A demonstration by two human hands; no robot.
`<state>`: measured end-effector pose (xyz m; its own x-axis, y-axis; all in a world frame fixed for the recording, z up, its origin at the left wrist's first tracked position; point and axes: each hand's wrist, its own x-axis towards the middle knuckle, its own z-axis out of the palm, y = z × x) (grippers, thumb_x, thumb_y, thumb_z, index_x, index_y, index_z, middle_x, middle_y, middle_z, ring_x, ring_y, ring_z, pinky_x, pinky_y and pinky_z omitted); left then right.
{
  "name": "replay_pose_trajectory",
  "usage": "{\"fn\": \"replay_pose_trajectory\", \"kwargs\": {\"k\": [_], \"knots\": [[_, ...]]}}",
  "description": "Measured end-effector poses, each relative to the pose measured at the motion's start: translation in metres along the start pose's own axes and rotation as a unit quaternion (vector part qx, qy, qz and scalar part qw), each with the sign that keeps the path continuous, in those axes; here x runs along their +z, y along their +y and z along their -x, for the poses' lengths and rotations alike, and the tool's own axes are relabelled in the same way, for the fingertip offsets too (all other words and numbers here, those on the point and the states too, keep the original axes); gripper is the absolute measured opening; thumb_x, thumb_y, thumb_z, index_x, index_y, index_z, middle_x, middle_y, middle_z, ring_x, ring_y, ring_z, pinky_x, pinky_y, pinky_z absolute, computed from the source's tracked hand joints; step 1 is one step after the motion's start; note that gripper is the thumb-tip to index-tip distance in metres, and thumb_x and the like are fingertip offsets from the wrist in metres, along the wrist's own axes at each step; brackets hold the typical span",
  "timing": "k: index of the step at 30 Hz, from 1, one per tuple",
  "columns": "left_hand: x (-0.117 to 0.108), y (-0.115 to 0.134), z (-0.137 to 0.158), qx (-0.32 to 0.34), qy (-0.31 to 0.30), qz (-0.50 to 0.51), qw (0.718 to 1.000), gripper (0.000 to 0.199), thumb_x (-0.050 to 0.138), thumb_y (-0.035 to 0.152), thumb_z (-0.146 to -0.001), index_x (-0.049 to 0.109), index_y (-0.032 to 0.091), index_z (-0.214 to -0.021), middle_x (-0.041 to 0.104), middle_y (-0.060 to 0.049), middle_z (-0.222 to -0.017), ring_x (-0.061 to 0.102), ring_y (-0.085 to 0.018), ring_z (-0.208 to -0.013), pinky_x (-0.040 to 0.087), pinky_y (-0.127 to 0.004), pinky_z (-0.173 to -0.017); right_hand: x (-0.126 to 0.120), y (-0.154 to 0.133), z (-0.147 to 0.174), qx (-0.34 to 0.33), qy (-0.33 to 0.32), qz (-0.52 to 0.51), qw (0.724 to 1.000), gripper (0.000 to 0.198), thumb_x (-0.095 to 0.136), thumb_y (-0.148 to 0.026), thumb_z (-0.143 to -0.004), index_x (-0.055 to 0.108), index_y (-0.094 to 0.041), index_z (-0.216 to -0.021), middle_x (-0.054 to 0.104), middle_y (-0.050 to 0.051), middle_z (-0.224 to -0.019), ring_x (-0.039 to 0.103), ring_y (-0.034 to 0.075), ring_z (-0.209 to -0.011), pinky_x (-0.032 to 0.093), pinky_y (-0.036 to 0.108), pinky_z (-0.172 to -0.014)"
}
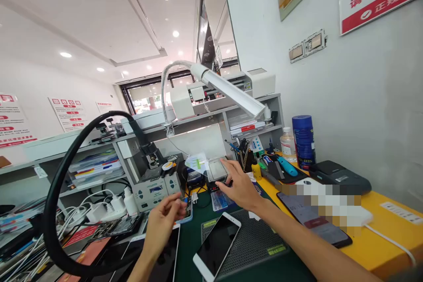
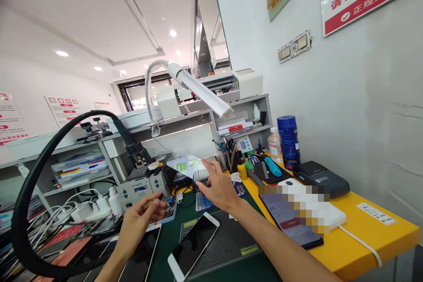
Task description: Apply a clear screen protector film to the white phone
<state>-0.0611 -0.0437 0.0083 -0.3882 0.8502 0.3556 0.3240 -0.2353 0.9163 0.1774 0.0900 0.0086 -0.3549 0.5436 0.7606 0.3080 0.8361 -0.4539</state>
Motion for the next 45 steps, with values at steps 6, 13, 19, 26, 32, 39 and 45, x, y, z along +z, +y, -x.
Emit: {"fn": "replay_pose_trajectory", "kwargs": {"k": [6, 13, 19, 26, 32, 39, 45], "knots": [[0.001, 0.002, 0.016, 0.239, -0.209, -0.483, 0.816, 0.047, 0.053, 0.015, -0.089, 0.062, 0.028, -0.134, 0.071, -0.009, -0.123, 0.066, -0.031, -0.111, 0.054, -0.04, -0.092, -0.007, 0.012, -0.003, -0.03, -0.002, 0.058, 0.998, 0.042, 0.059, -0.032, -0.095, 0.059, -0.028, -0.137, 0.042, 0.014, -0.153, 0.067, 0.013, -0.063, 0.059, 0.033, -0.065], [0.014, 0.022, 0.013, 0.364, -0.331, -0.712, 0.501, 0.092, 0.063, 0.002, -0.072, 0.032, 0.021, -0.156, 0.033, -0.017, -0.161, 0.036, -0.042, -0.143, 0.031, -0.06, -0.112, -0.014, 0.022, -0.006, -0.051, 0.005, 0.081, 0.995, 0.024, 0.061, -0.034, -0.095, 0.077, -0.028, -0.112, 0.042, 0.011, -0.156, 0.069, 0.01, -0.061, 0.058, 0.029, -0.068], [0.052, 0.029, 0.011, 0.528, -0.35, -0.639, 0.437, 0.046, 0.046, 0.032, -0.101, 0.048, 0.026, -0.146, 0.055, -0.012, -0.147, 0.055, -0.035, -0.128, 0.037, -0.053, -0.102, -0.01, 0.021, -0.004, -0.07, 0.01, 0.118, 0.99, 0.022, 0.062, -0.037, -0.095, 0.079, -0.032, -0.108, 0.045, 0.009, -0.154, 0.07, 0.012, -0.064, 0.057, 0.028, -0.067], [0.074, 0.035, 0.005, 0.596, -0.392, -0.588, 0.38, 0.044, 0.048, 0.036, -0.101, 0.049, 0.03, -0.144, 0.057, -0.01, -0.144, 0.06, -0.034, -0.119, 0.041, -0.052, -0.095, -0.015, 0.015, -0.002, -0.098, 0.003, 0.157, 0.983, 0.022, 0.061, -0.036, -0.094, 0.079, -0.033, -0.106, 0.049, 0.009, -0.15, 0.072, 0.018, -0.077, 0.055, 0.028, -0.064], [0.071, 0.052, -0.001, 0.648, -0.402, -0.54, 0.355, 0.035, 0.042, 0.028, -0.104, 0.054, 0.027, -0.137, 0.059, -0.01, -0.139, 0.06, -0.028, -0.116, 0.044, -0.047, -0.097, -0.015, 0.013, -0.003, -0.09, 0.013, 0.173, 0.981, 0.021, 0.064, -0.035, -0.091, 0.079, -0.034, -0.106, 0.049, 0.01, -0.15, 0.071, 0.017, -0.074, 0.054, 0.027, -0.063], [0.069, 0.054, -0.01, 0.682, -0.425, -0.477, 0.355, 0.027, 0.05, 0.025, -0.101, 0.06, 0.029, -0.126, 0.056, -0.007, -0.14, 0.057, -0.028, -0.118, 0.047, -0.048, -0.099, -0.017, 0.014, -0.004, -0.105, 0.021, 0.191, 0.976, 0.022, 0.061, -0.036, -0.094, 0.079, -0.032, -0.106, 0.051, 0.011, -0.148, 0.067, 0.014, -0.066, 0.049, 0.024, -0.055], [0.068, 0.056, -0.013, 0.699, -0.445, -0.456, 0.323, 0.025, 0.053, 0.024, -0.099, 0.064, 0.031, -0.12, 0.052, -0.005, -0.144, 0.055, -0.028, -0.12, 0.047, -0.05, -0.101, -0.013, 0.019, -0.004, -0.125, 0.054, 0.204, 0.969, 0.034, 0.055, -0.037, -0.098, 0.066, -0.026, -0.128, 0.051, 0.014, -0.147, 0.064, 0.013, -0.063, 0.048, 0.025, -0.052]]}}
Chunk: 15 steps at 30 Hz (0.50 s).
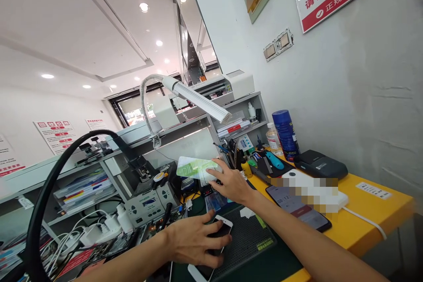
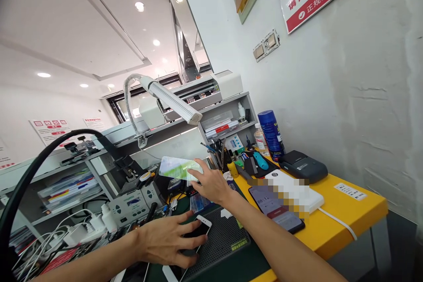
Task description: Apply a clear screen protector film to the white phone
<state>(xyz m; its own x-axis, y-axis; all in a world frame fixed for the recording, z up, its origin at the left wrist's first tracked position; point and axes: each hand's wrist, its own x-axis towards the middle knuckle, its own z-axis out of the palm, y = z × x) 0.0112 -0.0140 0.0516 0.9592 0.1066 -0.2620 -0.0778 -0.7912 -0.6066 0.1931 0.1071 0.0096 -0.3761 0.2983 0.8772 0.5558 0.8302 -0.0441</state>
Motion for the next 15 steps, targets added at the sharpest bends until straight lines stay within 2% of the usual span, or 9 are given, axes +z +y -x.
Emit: {"fn": "replay_pose_trajectory", "kwargs": {"k": [6, 9, 15], "knots": [[0.005, 0.001, 0.006, 0.026, 0.012, -0.018, 0.999, 0.025, 0.051, 0.024, -0.098, 0.066, 0.029, -0.119, 0.052, -0.002, -0.144, 0.051, -0.03, -0.127, 0.045, -0.052, -0.104, 0.002, 0.001, -0.001, -0.01, 0.029, -0.002, 1.0, 0.033, 0.054, -0.036, -0.1, 0.065, -0.026, -0.128, 0.051, 0.014, -0.148, 0.067, 0.015, -0.069, 0.05, 0.026, -0.056], [-0.001, 0.0, 0.005, 0.038, -0.014, -0.008, 0.999, 0.027, 0.058, 0.03, -0.092, 0.066, 0.027, -0.118, 0.054, -0.003, -0.144, 0.049, -0.032, -0.128, 0.041, -0.054, -0.107, 0.002, 0.0, 0.0, -0.001, 0.034, -0.007, 0.999, 0.033, 0.055, -0.037, -0.099, 0.066, -0.025, -0.126, 0.051, 0.015, -0.148, 0.068, 0.016, -0.07, 0.05, 0.026, -0.054], [-0.01, 0.0, 0.001, 0.017, -0.095, 0.045, 0.994, 0.058, 0.073, 0.044, -0.073, 0.061, 0.019, -0.124, 0.067, -0.011, -0.123, 0.048, -0.035, -0.125, 0.038, -0.053, -0.107, 0.0, 0.001, 0.0, 0.028, 0.035, -0.022, 0.999, 0.032, 0.056, -0.039, -0.097, 0.069, -0.022, -0.122, 0.052, 0.016, -0.146, 0.07, 0.017, -0.071, 0.053, 0.027, -0.056]]}}
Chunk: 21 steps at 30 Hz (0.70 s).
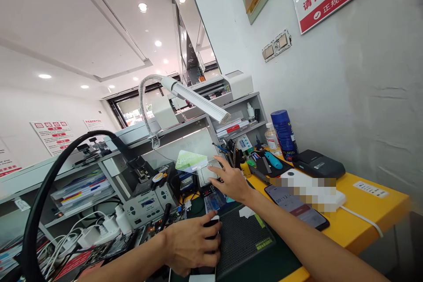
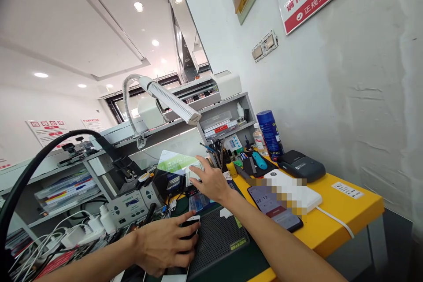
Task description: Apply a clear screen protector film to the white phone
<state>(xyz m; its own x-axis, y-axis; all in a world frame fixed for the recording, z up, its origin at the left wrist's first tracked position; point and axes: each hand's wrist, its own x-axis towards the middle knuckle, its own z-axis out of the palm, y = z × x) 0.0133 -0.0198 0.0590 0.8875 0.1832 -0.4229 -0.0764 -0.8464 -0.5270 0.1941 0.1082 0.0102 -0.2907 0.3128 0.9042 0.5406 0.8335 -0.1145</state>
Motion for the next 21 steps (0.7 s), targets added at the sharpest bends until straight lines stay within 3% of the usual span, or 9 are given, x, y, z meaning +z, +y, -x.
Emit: {"fn": "replay_pose_trajectory", "kwargs": {"k": [4, 10, 15, 18, 21], "knots": [[-0.001, 0.001, -0.004, -0.024, -0.015, 0.031, 0.999, 0.062, 0.078, 0.044, -0.065, 0.061, 0.02, -0.12, 0.071, -0.008, -0.104, 0.056, -0.034, -0.107, 0.038, -0.054, -0.105, 0.0, 0.002, -0.001, 0.018, 0.004, -0.015, 1.0, 0.031, 0.058, -0.038, -0.097, 0.07, -0.022, -0.12, 0.052, 0.016, -0.146, 0.07, 0.017, -0.073, 0.054, 0.027, -0.059], [-0.005, 0.004, -0.012, -0.05, -0.061, 0.032, 0.996, 0.059, 0.078, 0.052, -0.063, 0.064, 0.022, -0.111, 0.071, -0.01, -0.093, 0.061, -0.031, -0.086, 0.041, -0.053, -0.097, 0.001, 0.007, -0.001, 0.041, 0.006, -0.042, 0.998, 0.03, 0.062, -0.036, -0.095, 0.069, -0.022, -0.12, 0.053, 0.015, -0.145, 0.067, 0.013, -0.063, 0.054, 0.026, -0.057], [0.001, 0.008, -0.012, -0.101, -0.095, 0.056, 0.989, 0.07, 0.08, 0.059, -0.059, 0.062, 0.019, -0.113, 0.07, -0.01, -0.094, 0.062, -0.032, -0.093, 0.04, -0.053, -0.102, -0.001, 0.009, -0.002, 0.072, 0.011, -0.055, 0.996, 0.031, 0.065, -0.034, -0.093, 0.067, -0.022, -0.122, 0.052, 0.015, -0.145, 0.063, 0.009, -0.055, 0.056, 0.027, -0.06], [-0.003, 0.005, -0.01, -0.152, -0.121, 0.097, 0.976, 0.071, 0.08, 0.058, -0.057, 0.063, 0.016, -0.11, 0.07, -0.01, -0.091, 0.064, -0.03, -0.085, 0.041, -0.051, -0.103, -0.001, 0.008, -0.002, 0.082, 0.009, -0.062, 0.995, 0.032, 0.065, -0.035, -0.093, 0.067, -0.023, -0.122, 0.05, 0.015, -0.147, 0.063, 0.009, -0.055, 0.056, 0.028, -0.063], [-0.016, -0.003, -0.008, -0.243, -0.154, 0.15, 0.946, 0.065, 0.079, 0.06, -0.054, 0.065, 0.017, -0.1, 0.071, -0.009, -0.086, 0.066, -0.028, -0.073, 0.049, -0.049, -0.093, -0.001, 0.009, -0.003, 0.089, 0.008, -0.071, 0.994, 0.031, 0.065, -0.035, -0.093, 0.067, -0.023, -0.122, 0.05, 0.014, -0.147, 0.063, 0.008, -0.055, 0.056, 0.027, -0.063]]}}
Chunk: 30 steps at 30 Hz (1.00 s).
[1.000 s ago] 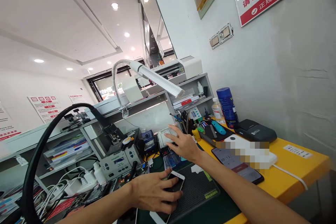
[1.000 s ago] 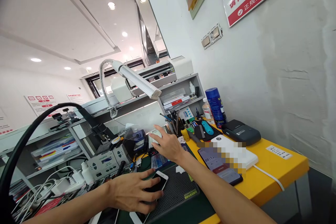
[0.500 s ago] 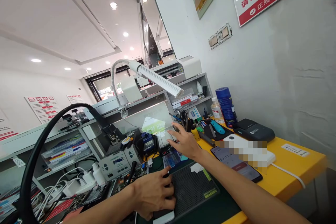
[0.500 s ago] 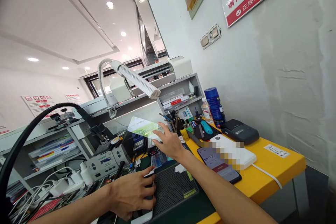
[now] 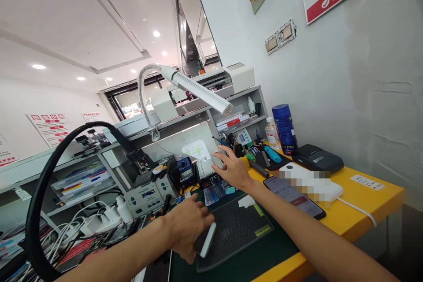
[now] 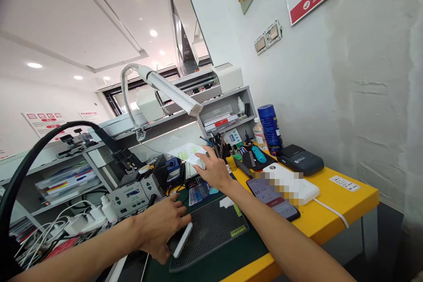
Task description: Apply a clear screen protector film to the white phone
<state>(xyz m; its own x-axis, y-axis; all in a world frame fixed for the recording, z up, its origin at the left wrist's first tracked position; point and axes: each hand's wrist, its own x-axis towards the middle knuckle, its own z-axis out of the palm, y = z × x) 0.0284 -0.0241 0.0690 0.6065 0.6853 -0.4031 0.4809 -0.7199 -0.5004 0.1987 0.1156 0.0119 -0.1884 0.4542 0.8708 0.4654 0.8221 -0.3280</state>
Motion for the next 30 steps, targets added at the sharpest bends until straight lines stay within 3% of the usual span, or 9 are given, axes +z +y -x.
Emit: {"fn": "replay_pose_trajectory", "kwargs": {"k": [3, 5, 7, 13, 23, 30], "knots": [[-0.016, -0.003, 0.0, -0.1, -0.01, 0.084, 0.991, 0.065, 0.072, 0.063, -0.055, 0.067, 0.018, -0.102, 0.072, -0.009, -0.081, 0.068, -0.03, -0.062, 0.055, -0.041, -0.066, 0.0, 0.001, -0.001, 0.006, 0.004, -0.008, 1.0, 0.032, 0.064, -0.035, -0.093, 0.066, -0.024, -0.123, 0.05, 0.013, -0.147, 0.064, 0.009, -0.056, 0.057, 0.028, -0.064], [-0.023, -0.002, -0.004, -0.128, 0.005, 0.138, 0.982, 0.066, 0.068, 0.066, -0.058, 0.067, 0.018, -0.104, 0.073, -0.008, -0.076, 0.068, -0.031, -0.058, 0.05, -0.035, -0.051, -0.001, 0.002, -0.002, 0.009, 0.008, -0.014, 1.0, 0.032, 0.063, -0.036, -0.093, 0.066, -0.024, -0.123, 0.049, 0.014, -0.148, 0.064, 0.01, -0.056, 0.057, 0.029, -0.063], [-0.024, 0.001, -0.013, -0.129, 0.009, 0.177, 0.976, 0.067, 0.065, 0.069, -0.061, 0.068, 0.019, -0.105, 0.073, -0.007, -0.071, 0.069, -0.031, -0.059, 0.046, -0.033, -0.046, -0.002, 0.002, -0.003, 0.009, 0.012, -0.021, 1.0, 0.032, 0.062, -0.037, -0.093, 0.067, -0.024, -0.122, 0.049, 0.014, -0.148, 0.064, 0.01, -0.056, 0.057, 0.03, -0.062], [-0.01, 0.006, -0.041, -0.12, -0.016, 0.195, 0.973, 0.078, 0.062, 0.077, -0.061, 0.07, 0.015, -0.108, 0.074, -0.012, -0.072, 0.071, -0.034, -0.062, 0.047, -0.035, -0.047, -0.004, 0.001, -0.004, 0.003, 0.019, -0.043, 0.999, 0.028, 0.06, -0.036, -0.094, 0.068, -0.024, -0.118, 0.049, 0.013, -0.149, 0.063, 0.01, -0.054, 0.057, 0.031, -0.062], [0.001, 0.004, -0.045, -0.12, 0.005, 0.206, 0.971, 0.081, 0.053, 0.081, -0.068, 0.07, 0.013, -0.109, 0.072, -0.011, -0.067, 0.068, -0.031, -0.058, 0.049, -0.035, -0.049, -0.005, 0.003, -0.005, -0.011, 0.006, -0.049, 0.999, 0.031, 0.057, -0.042, -0.095, 0.07, -0.025, -0.118, 0.05, 0.013, -0.148, 0.061, 0.01, -0.051, 0.058, 0.034, -0.058], [0.014, 0.01, -0.048, -0.122, 0.065, 0.233, 0.963, 0.082, 0.052, 0.079, -0.072, 0.069, 0.014, -0.119, 0.073, -0.013, -0.076, 0.07, -0.031, -0.065, 0.051, -0.036, -0.056, -0.006, 0.006, -0.007, -0.003, 0.029, -0.052, 0.998, 0.03, 0.063, -0.042, -0.093, 0.072, -0.025, -0.115, 0.052, 0.011, -0.147, 0.06, 0.01, -0.051, 0.06, 0.036, -0.064]]}}
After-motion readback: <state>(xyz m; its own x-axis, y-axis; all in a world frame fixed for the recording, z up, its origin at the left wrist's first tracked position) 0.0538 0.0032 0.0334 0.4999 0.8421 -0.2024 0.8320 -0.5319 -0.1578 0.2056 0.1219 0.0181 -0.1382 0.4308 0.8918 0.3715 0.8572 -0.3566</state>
